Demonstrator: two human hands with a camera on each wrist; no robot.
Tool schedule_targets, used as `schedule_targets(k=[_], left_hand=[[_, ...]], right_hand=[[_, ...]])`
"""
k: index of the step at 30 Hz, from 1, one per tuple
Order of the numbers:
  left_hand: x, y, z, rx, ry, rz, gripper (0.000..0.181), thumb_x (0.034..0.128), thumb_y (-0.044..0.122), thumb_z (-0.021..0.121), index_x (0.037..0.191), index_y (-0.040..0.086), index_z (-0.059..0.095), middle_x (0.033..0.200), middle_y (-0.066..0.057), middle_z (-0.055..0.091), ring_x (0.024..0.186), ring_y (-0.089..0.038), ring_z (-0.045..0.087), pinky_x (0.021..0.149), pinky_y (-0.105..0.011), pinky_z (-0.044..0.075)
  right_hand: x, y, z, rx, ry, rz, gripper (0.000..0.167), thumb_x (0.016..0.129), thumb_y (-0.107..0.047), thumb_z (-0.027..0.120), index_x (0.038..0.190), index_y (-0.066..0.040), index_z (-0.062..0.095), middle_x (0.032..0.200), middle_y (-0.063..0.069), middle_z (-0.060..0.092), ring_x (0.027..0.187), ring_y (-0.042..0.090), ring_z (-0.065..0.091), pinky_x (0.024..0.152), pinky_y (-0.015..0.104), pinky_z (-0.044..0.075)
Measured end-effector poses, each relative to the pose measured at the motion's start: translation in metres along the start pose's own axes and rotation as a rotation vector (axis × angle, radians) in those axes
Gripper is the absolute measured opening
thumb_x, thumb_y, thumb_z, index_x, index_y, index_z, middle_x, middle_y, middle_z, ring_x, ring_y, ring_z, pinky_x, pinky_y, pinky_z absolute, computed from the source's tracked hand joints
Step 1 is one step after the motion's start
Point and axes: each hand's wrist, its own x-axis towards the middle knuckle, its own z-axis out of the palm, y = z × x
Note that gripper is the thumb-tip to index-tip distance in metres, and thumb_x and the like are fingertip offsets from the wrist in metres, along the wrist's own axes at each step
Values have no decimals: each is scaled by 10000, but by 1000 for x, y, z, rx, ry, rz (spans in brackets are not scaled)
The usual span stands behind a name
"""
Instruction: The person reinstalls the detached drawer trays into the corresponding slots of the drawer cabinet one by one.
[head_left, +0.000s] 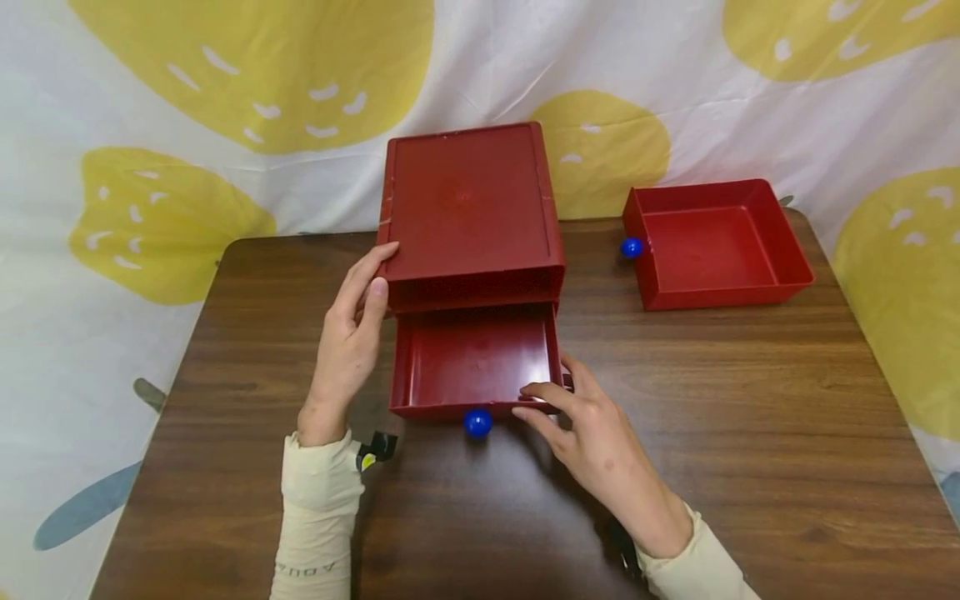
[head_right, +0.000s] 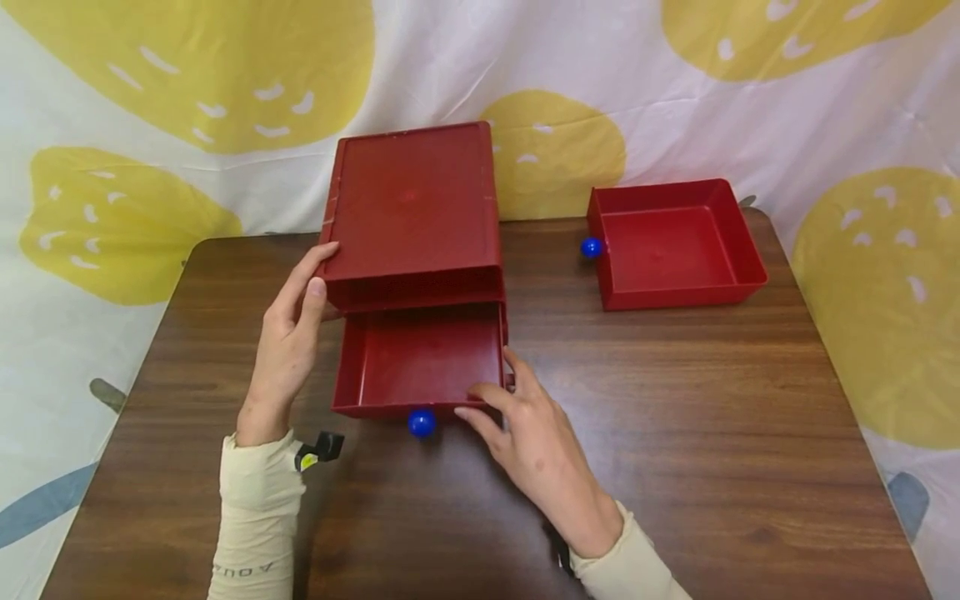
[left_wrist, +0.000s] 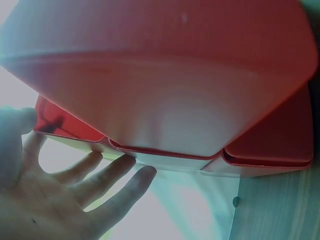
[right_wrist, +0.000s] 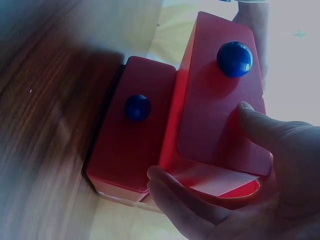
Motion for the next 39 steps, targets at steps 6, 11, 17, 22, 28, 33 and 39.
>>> schedule_targets(k=[6,11,17,22,28,33,39], left_hand=[[0,0,-1,-3,0,14,408,1111,231,488,1490,362,559,1545,115,516,1393,-87,490,1084,-178,440],[0,0,-1,-5,-7,3,409,1109,247,490,1493,374,551,1549,122,509,1382,-90,495,1065,-180,459],[-1,-1,-1,-5,-7,-1,410,1109,246,489,1493,377,550,1551,129,505,1380,-90,496,1052,-179,469],[-1,-1,-1,4,-1,-2,408,1111,248,487,1492,380,551,1550,131,508,1374,-84,500,1043,-175,470],[-3,-1,-1,13,9,-1,414,1110,225,486,1490,376,555,1545,130,514,1371,-78,503,1045,-171,465],[-3,-1,-1,7,11,3,421,1109,203,486,1490,368,557,1542,125,517,1365,-81,507,1047,-173,467],[-1,1,1,2,11,7,414,1109,217,490,1492,359,559,1546,120,517,1387,-82,495,1069,-175,452]], right_hand=[[5,2,2,-16,20,-4,216,902,-255,827,1088,-155,780,1406,321,576,1004,418,744,823,553,620],[6,3,2,-8,16,6,239,913,-265,817,1125,-165,772,1404,303,575,975,395,749,811,543,622],[9,5,3,-15,20,5,308,928,-288,801,1214,-189,742,1408,285,573,883,361,748,726,511,619],[12,7,4,-20,19,1,410,941,-313,787,1324,-202,693,1417,266,575,820,330,736,679,466,607],[14,10,6,-5,0,27,593,947,-343,778,1486,-231,555,1456,227,556,695,184,602,621,320,526],[16,13,7,30,-1,67,743,931,-345,794,1561,-189,431,1492,173,554,812,214,663,715,355,603],[18,15,9,119,24,155,931,896,-311,836,1577,-118,231,1491,221,557,1147,359,691,898,525,604]])
